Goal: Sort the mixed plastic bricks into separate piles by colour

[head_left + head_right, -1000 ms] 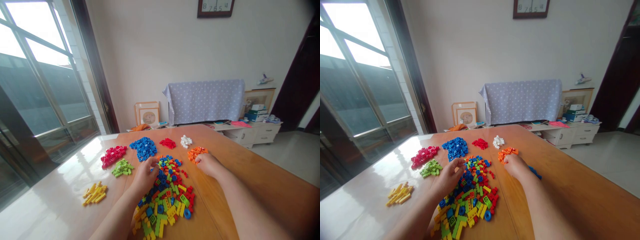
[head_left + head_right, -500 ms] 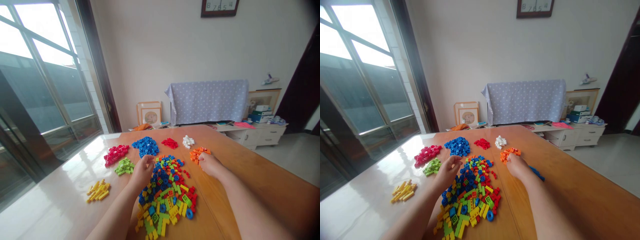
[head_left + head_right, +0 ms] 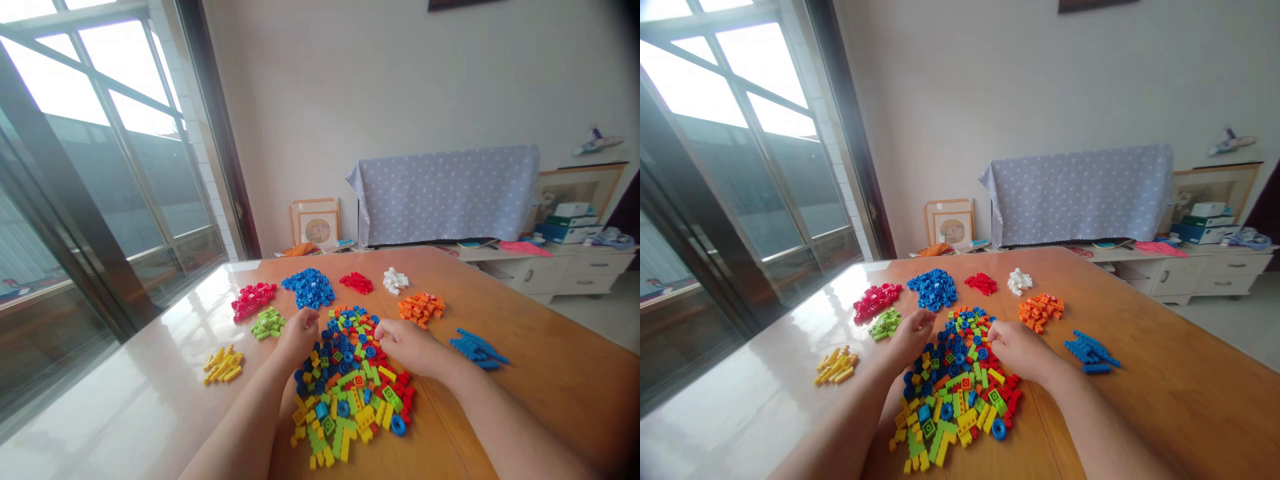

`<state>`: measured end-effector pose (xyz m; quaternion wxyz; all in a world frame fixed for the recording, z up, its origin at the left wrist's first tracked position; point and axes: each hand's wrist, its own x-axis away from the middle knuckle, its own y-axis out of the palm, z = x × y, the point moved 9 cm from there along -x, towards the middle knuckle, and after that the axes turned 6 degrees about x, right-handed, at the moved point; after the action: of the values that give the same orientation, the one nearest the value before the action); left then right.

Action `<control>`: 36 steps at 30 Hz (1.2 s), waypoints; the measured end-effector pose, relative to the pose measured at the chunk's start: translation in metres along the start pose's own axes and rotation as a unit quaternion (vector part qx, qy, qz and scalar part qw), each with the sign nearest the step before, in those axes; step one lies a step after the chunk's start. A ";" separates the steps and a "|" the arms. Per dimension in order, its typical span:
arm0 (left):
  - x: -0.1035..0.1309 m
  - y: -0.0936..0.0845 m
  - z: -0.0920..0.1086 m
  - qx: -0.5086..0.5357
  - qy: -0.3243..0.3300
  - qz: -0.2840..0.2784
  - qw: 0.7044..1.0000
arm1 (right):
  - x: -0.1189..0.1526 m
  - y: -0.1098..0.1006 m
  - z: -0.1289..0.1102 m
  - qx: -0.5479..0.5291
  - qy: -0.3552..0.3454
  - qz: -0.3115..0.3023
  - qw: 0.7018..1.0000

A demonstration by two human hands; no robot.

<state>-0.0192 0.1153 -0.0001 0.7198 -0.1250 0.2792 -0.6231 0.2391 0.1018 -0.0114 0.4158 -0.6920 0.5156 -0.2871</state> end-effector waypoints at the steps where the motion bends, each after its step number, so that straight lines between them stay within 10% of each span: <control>1: 0.001 0.001 0.000 0.003 -0.007 -0.008 1.000 | 0.003 0.004 -0.007 -0.005 -0.012 -0.017 1.000; 7: 0.013 0.008 0.007 0.041 -0.027 -0.103 0.993 | 0.012 0.007 -0.023 -0.016 -0.041 -0.068 0.997; 15: 0.042 0.024 0.052 -0.069 0.109 -0.218 0.967 | 0.010 0.016 -0.042 0.033 -0.066 -0.053 0.996; 36: 0.051 0.041 0.076 -0.124 0.213 -0.180 0.952 | 0.008 -0.004 -0.044 0.080 -0.047 0.018 0.996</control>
<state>0.0601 0.0614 0.0276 0.4989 -0.1260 0.4737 -0.7148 0.2069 0.0828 0.0135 0.4988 -0.6597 0.4835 -0.2868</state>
